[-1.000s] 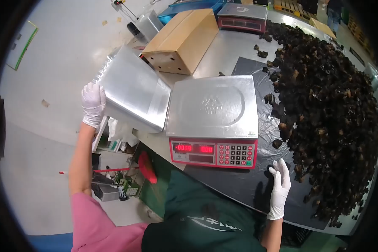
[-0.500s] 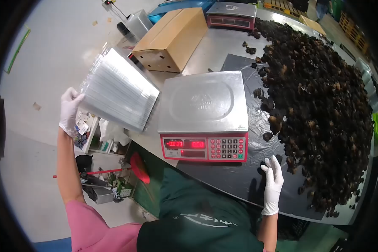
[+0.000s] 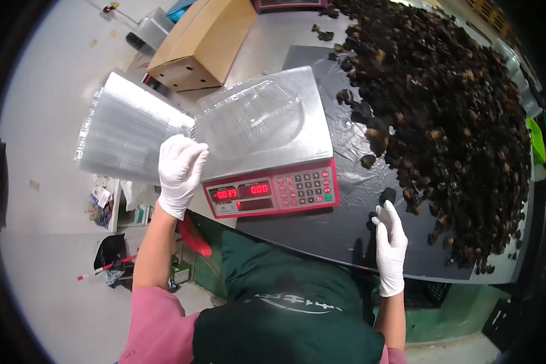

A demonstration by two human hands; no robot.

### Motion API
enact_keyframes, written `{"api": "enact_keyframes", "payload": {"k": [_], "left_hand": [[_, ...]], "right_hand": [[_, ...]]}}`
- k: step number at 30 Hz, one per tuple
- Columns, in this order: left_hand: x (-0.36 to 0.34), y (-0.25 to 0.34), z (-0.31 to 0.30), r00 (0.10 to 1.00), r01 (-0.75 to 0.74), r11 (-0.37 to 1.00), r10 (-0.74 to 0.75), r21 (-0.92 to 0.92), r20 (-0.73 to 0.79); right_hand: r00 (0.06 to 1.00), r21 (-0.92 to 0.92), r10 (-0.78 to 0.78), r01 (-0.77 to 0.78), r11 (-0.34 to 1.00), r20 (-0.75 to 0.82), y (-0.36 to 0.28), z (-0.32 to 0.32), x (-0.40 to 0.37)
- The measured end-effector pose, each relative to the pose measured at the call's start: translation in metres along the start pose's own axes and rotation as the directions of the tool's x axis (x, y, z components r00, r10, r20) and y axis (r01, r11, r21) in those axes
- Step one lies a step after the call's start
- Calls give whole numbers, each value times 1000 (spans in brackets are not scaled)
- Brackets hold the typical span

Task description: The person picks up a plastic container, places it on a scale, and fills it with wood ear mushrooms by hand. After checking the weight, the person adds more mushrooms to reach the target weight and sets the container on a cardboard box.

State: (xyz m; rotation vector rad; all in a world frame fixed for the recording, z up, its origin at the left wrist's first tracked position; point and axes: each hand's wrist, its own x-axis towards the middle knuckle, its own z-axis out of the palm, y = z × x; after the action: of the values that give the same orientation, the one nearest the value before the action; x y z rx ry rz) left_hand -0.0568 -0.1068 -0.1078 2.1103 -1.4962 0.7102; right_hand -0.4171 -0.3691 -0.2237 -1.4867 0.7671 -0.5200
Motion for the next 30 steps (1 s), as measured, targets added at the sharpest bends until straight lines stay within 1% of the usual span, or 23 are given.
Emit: {"api": "enact_keyframes", "payload": {"k": [1, 2, 4, 5, 6, 8, 10, 11, 12, 14, 15, 17, 18, 19, 22, 23, 28, 29, 30], "left_hand": [[-5, -1, 3, 999, 32, 999, -32, 6, -18], [-10, 1, 5, 995, 66, 998, -66, -2, -71], [-17, 6, 2, 988, 106, 994, -109, -27, -108], [-18, 8, 0, 985, 119, 993, -122, -25, -125], [-18, 10, -3, 981, 134, 991, -136, -25, -140], [-20, 8, -8, 979, 136, 990, -139, -35, -150], [-19, 14, -15, 972, 155, 988, -156, -22, -176], [-19, 15, -18, 973, 146, 989, -146, -15, -178], [-20, 13, -19, 972, 135, 991, -134, -8, -190], [-26, 12, -21, 972, 119, 993, -114, 14, -207], [-32, 10, -19, 955, 155, 987, -157, -28, -251], [-37, 6, -18, 940, 201, 979, -205, -43, -272], [-37, 5, -17, 932, 223, 973, -228, -53, -283], [-34, 4, -20, 948, 187, 982, -183, -7, -259], [-28, 6, -18, 957, 156, 988, -150, 6, -248], [-26, 7, -16, 956, 151, 989, -146, 0, -254], [-23, 7, -12, 953, 138, 989, -144, -42, -266], [-21, 9, -15, 963, 145, 989, -148, -30, -226], [-20, 10, -15, 962, 136, 990, -143, -48, -232]], "right_hand": [[999, -5, -7, 7, 1000, -41, 2, 0, -3], [1000, -53, 3, -4, 999, -20, -1, 0, -5], [1000, -152, 15, -13, 988, 9, -11, 6, -4], [999, -155, -34, 36, 987, 15, -13, 17, -1], [998, -219, -61, 67, 974, 33, -30, 30, 3], [991, -212, -130, 132, 968, 24, -25, 53, 19], [991, -179, 61, -40, 983, 116, -20, 63, 38], [967, -104, 179, -162, 981, 181, -2, 66, 50], [959, 24, 149, -160, 987, 242, 5, 74, 57], [941, -7, 223, -229, 973, 253, 12, 76, 61], [929, 9, 264, -275, 961, 260, 8, 77, 61], [903, 37, 332, -355, 934, 273, -1, 78, 64], [905, 25, 335, -353, 935, 263, -1, 79, 66], [908, 13, 336, -351, 936, 252, -1, 81, 68], [915, 20, 335, -347, 938, 223, 2, 84, 72], [918, 29, 333, -347, 937, 217, 3, 85, 74], [913, -56, 361, -357, 932, 188, 0, 88, 75], [914, -72, 360, -353, 933, 186, 1, 88, 76], [911, -52, 363, -360, 932, 196, 1, 87, 75]]}}
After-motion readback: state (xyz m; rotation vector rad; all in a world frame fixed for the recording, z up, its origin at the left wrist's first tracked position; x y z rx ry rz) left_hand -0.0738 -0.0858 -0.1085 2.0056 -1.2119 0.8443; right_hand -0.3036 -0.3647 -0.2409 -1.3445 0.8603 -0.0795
